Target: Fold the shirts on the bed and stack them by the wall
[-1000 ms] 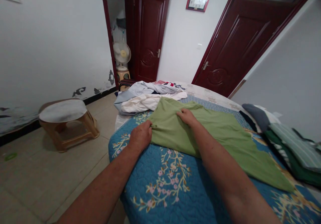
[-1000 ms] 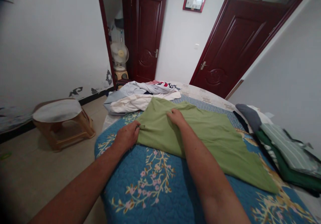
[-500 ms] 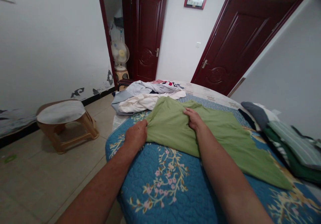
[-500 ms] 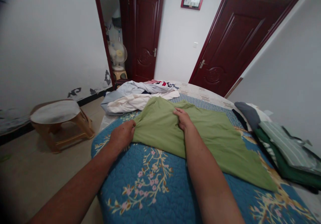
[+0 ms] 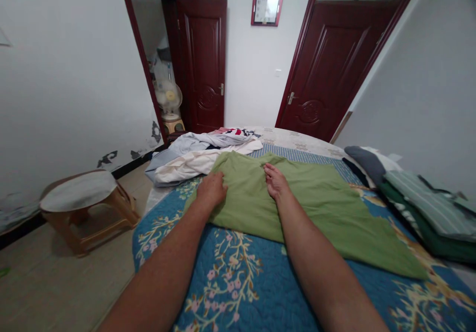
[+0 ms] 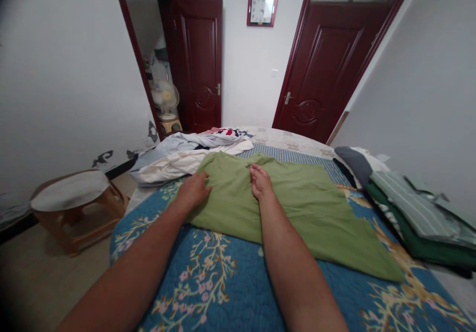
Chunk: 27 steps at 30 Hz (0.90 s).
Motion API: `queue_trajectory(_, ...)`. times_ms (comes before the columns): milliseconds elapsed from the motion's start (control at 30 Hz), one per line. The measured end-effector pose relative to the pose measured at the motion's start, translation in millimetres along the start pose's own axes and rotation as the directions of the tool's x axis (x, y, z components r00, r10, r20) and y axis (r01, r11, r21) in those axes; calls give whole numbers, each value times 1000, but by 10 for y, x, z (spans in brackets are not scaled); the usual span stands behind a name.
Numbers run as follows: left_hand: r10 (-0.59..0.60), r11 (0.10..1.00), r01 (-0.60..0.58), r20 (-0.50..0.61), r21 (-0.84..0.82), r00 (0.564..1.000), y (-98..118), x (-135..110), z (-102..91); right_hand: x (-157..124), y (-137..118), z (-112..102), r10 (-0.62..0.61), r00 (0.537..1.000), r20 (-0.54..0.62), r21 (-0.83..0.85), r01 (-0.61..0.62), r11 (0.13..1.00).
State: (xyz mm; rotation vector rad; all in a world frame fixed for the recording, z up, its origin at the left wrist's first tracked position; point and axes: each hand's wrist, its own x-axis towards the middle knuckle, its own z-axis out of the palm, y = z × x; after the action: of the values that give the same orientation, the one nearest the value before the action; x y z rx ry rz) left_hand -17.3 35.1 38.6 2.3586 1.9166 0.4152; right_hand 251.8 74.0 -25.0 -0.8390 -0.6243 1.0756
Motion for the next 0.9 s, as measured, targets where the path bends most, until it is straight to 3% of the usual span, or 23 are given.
queue_trajectory(167,23,999,-19,-91,40,996,-115,-69,234,11,28,33,5,996,-88,-59,-10,998)
queue_trajectory(367,-80,995,79,-21,-59,997,-223,4,235,46,101,102,-47,984,-173,-255,1,967)
queue_trajectory(533,-137,989,139,38,-56,990,-233,52,206,91,14,53,-43,983,-176,-110,24,994)
queue_trajectory(667,-145,989,146,56,-18,988,-227,34,182,104,-75,31,-98,962,-256,12,105,994)
queue_trajectory(900,-126,992,126,49,-1,991,-234,26,167,127,-71,-52,-173,934,-312,-136,136,981)
